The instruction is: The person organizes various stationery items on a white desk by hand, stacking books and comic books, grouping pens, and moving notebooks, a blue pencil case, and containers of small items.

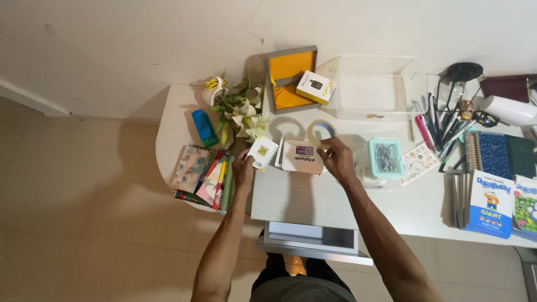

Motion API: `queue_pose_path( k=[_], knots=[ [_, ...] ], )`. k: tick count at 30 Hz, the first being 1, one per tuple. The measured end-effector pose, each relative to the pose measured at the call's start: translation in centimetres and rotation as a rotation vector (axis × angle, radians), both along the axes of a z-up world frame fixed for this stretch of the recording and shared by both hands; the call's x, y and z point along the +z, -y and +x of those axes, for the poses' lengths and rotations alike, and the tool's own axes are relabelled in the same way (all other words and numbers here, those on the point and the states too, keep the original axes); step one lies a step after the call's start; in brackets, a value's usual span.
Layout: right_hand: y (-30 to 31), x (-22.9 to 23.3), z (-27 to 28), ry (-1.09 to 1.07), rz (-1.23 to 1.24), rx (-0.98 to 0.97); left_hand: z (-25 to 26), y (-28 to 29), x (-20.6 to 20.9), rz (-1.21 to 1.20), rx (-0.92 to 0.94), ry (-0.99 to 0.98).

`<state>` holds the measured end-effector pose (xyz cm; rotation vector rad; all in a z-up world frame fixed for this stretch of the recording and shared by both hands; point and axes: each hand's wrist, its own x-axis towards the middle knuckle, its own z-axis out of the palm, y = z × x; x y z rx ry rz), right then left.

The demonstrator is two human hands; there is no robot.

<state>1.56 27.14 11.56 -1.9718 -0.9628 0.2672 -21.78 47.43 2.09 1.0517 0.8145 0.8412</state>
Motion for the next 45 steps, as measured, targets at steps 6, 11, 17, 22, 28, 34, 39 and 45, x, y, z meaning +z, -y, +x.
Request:
queue_pose_path(
  k=[6, 11, 17, 22, 28, 34, 39, 45],
  knots=[
    [1.9, -5.1, -2.7, 0.166, -0.129, 0.125, 2.3, -0.3, 1.2, -0.130, -0.142, -0.131],
    [3.4, -4.0, -3.7, -0.008, -0.048, 0.069, 4.3, 0.7, 3.1, -0.149, -0.287, -0.070],
    [3.7, 0.5, -3.6, -0.401, 0.124, -0.143, 8.2, 3.7, 6.9, -0.098, -0.487, -0.028],
    [5.7, 2.8, -3.4, -0.427, 0.295, -0.147, 11.9, 9.0, 10.5, -0.037, -0.659, 0.067],
    [9.7, 4.9, -1.9, -0.417, 0.411, -0.324, 16.1, 14.8, 12.5, 0.265, -0.852, 0.020],
    [16.2, 4.9, 1.1, -0.342, 0.588, -0.339, 21.0, 21.9, 12.9, 0.625, -0.943, 0.146],
    [23.5, 5.4, 4.5, -0.706, 0.791, -0.435, 23.7, 28.8, 13.9, 0.825, -0.885, 0.093],
    [32.4, 4.6, 8.8, -0.767, 0.746, -0.475, 28.1, 37.2, 12.8, 0.465, -1.057, 0.143]
  ],
)
